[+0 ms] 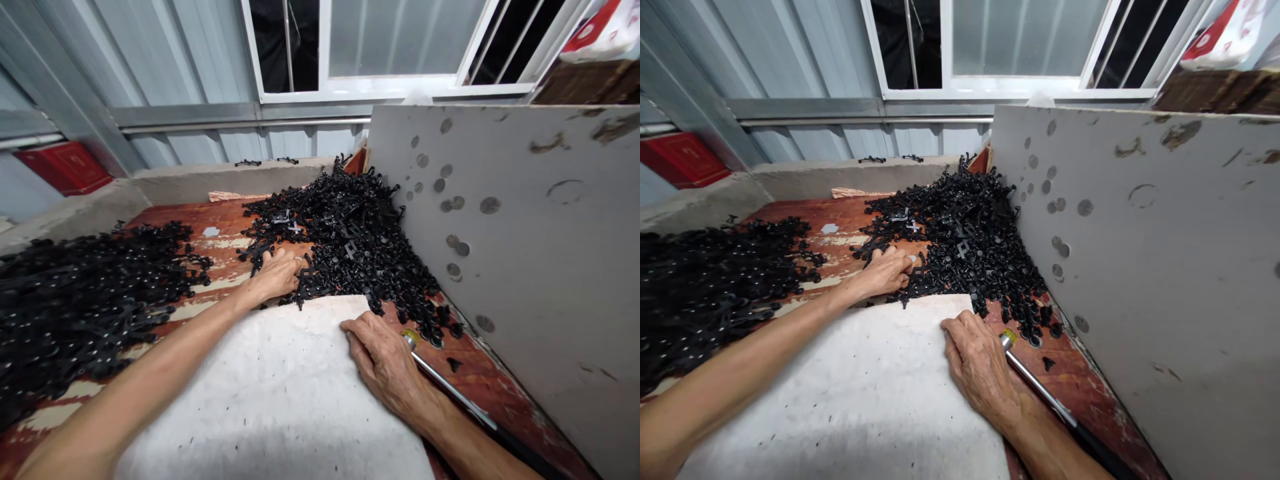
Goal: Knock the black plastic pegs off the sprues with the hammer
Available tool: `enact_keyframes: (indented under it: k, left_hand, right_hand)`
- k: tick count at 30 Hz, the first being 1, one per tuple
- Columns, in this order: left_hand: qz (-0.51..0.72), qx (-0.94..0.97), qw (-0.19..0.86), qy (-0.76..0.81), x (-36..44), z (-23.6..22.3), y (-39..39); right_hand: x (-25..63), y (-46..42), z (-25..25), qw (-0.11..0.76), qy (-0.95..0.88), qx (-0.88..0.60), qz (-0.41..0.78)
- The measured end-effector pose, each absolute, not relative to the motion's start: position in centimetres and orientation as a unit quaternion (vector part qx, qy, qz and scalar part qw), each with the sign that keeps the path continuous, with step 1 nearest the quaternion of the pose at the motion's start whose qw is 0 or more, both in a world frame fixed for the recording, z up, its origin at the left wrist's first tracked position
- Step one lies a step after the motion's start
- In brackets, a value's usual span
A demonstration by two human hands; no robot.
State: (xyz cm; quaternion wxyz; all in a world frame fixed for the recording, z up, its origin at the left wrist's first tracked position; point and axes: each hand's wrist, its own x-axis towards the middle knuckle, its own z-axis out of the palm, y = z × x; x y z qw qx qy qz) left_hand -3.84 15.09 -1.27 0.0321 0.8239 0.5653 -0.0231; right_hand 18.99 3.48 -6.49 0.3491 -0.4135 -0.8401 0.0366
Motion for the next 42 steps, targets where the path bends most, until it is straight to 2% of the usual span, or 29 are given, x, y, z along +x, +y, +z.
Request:
enact_keyframes:
  k: [5, 11, 13, 16, 18, 24, 32, 36, 38, 40, 42]
  left_hand:
    - [0.047, 0.827, -0.034, 0.559, -5.4, -0.5, 14.8]
    - [0.173, 0.722, -0.098, 0.663, -9.6, 1.7, 14.5]
    - [0.105, 0.711, -0.078, 0.691, -10.4, 1.9, 13.7]
    - [-0.051, 0.712, 0.008, 0.700, -10.4, 1.8, 11.8]
    - [-0.090, 0.717, 0.035, 0.690, -9.9, 1.6, 10.8]
    - [-0.100, 0.738, 0.015, 0.668, -8.8, 1.3, 11.0]
    - [-0.058, 0.760, 0.084, 0.642, -7.3, 0.2, 12.8]
    - [0.058, 0.767, 0.194, 0.608, -4.3, 1.0, 13.3]
    - [0.121, 0.783, 0.216, 0.571, -3.1, 1.1, 13.5]
    - [0.089, 0.814, 0.176, 0.546, -2.4, 1.1, 13.6]
    - [-0.006, 0.837, 0.133, 0.530, -2.1, 0.9, 13.7]
  right_hand:
    - [19.1, 3.5, -6.7, 0.351, -0.840, -0.413, 0.036]
    - [19.1, 3.5, -6.9, 0.361, -0.835, -0.414, 0.033]
    - [19.0, 3.5, -6.9, 0.362, -0.835, -0.413, 0.033]
    - [19.1, 3.5, -6.8, 0.360, -0.840, -0.405, 0.032]
    - [19.1, 3.6, -6.7, 0.360, -0.841, -0.403, 0.032]
    - [19.1, 3.5, -6.7, 0.359, -0.840, -0.405, 0.027]
    - [19.2, 3.5, -6.7, 0.346, -0.842, -0.414, 0.031]
    - [19.1, 3.5, -6.7, 0.343, -0.842, -0.416, 0.039]
    - [19.1, 3.4, -6.6, 0.342, -0.841, -0.418, 0.037]
    - [19.1, 3.4, -6.6, 0.340, -0.840, -0.421, 0.040]
    - [19.1, 3.4, -6.6, 0.335, -0.840, -0.425, 0.047]
